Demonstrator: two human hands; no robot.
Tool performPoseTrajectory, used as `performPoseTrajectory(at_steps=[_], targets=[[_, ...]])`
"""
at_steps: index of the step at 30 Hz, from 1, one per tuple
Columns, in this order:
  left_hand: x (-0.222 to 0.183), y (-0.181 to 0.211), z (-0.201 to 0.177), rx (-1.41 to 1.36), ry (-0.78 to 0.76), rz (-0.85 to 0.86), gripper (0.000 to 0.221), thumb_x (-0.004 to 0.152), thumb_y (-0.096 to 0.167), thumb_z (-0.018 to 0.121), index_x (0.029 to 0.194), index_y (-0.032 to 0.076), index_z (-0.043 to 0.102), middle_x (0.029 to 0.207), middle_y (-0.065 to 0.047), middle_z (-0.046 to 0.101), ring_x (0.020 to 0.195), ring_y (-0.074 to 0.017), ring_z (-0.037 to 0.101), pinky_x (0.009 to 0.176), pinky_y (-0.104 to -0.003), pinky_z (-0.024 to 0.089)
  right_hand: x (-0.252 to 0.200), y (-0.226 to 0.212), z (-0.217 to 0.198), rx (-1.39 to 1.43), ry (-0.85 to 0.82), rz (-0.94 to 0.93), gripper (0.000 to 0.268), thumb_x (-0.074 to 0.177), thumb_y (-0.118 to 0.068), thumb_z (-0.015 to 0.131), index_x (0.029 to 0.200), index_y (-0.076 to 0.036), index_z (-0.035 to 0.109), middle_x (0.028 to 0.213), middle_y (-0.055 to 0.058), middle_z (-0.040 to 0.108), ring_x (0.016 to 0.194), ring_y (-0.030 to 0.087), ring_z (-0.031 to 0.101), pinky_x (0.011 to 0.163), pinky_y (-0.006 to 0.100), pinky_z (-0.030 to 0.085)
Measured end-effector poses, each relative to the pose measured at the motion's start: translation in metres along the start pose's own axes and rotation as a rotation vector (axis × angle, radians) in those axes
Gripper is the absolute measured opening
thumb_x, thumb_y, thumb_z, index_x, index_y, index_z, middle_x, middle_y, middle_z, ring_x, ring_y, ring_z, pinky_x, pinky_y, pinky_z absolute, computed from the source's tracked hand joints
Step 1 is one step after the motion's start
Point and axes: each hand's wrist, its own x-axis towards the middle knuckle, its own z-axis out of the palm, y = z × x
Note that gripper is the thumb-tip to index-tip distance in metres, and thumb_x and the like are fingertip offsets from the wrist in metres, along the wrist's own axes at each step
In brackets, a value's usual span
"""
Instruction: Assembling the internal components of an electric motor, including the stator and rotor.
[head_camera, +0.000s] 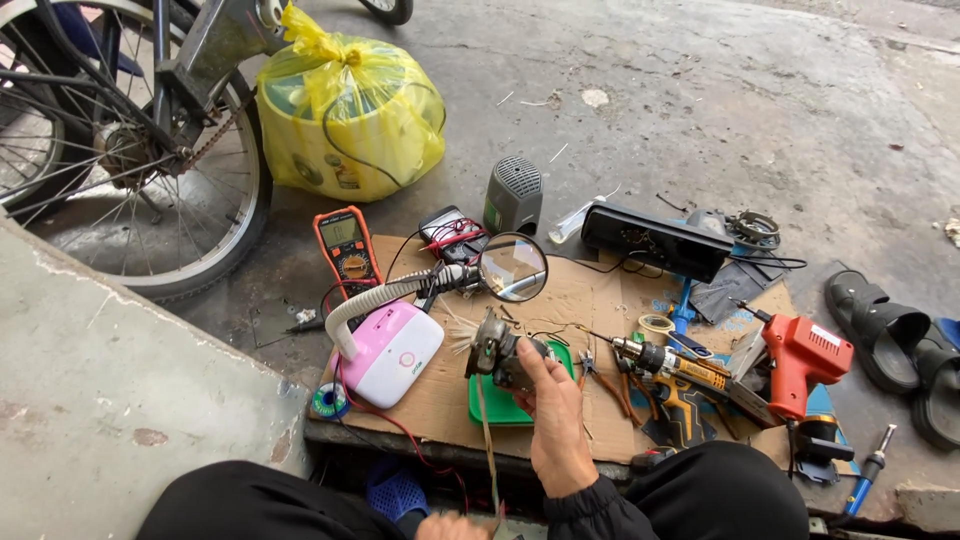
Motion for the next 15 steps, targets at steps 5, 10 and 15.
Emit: performPoseTrajectory(at_steps=[5,10,15], targets=[[0.012,-0.045,-0.021,0.063,-0.410,-0.161,0.041,0.112,0.043,0.034,0.124,0.044,0.073,0.111,0.004,0.074,0.103,-0.0271,0.069,0.084,-0.060,0.044,0.010,-0.011,-0.012,0.042,-0.011,0.016,0.047,0.091,-0.045,0.080,0.122,-0.010,0.071,0.106,0.015,0.080,0.080,0.027,0.072,0.073,0.034,0.046],[0.015,-0.017,-0.119,0.329,0.957,-0.142,0.029,0.080,0.028,0.063,0.101,0.021,0.082,0.087,0.003,0.069,0.062,-0.0265,0.056,0.055,-0.049,0.045,-0.008,-0.021,-0.029,-0.133,0.085,0.031,0.050,0.090,-0.048,0.081,0.112,-0.005,0.065,0.114,0.012,0.075,0.066,0.031,0.069,0.067,0.037,0.047],[-0.044,0.021,-0.363,-1.148,0.142,-0.268,0.084,0.090,0.061,0.071,0.167,0.036,0.050,0.164,0.004,0.068,0.152,-0.0130,0.064,0.125,-0.033,0.044,-0.031,-0.028,-0.033,-0.581,0.241,0.006,0.067,0.086,-0.068,0.070,0.123,-0.012,0.069,0.068,0.017,0.084,0.098,0.019,0.068,0.100,0.038,0.044]])
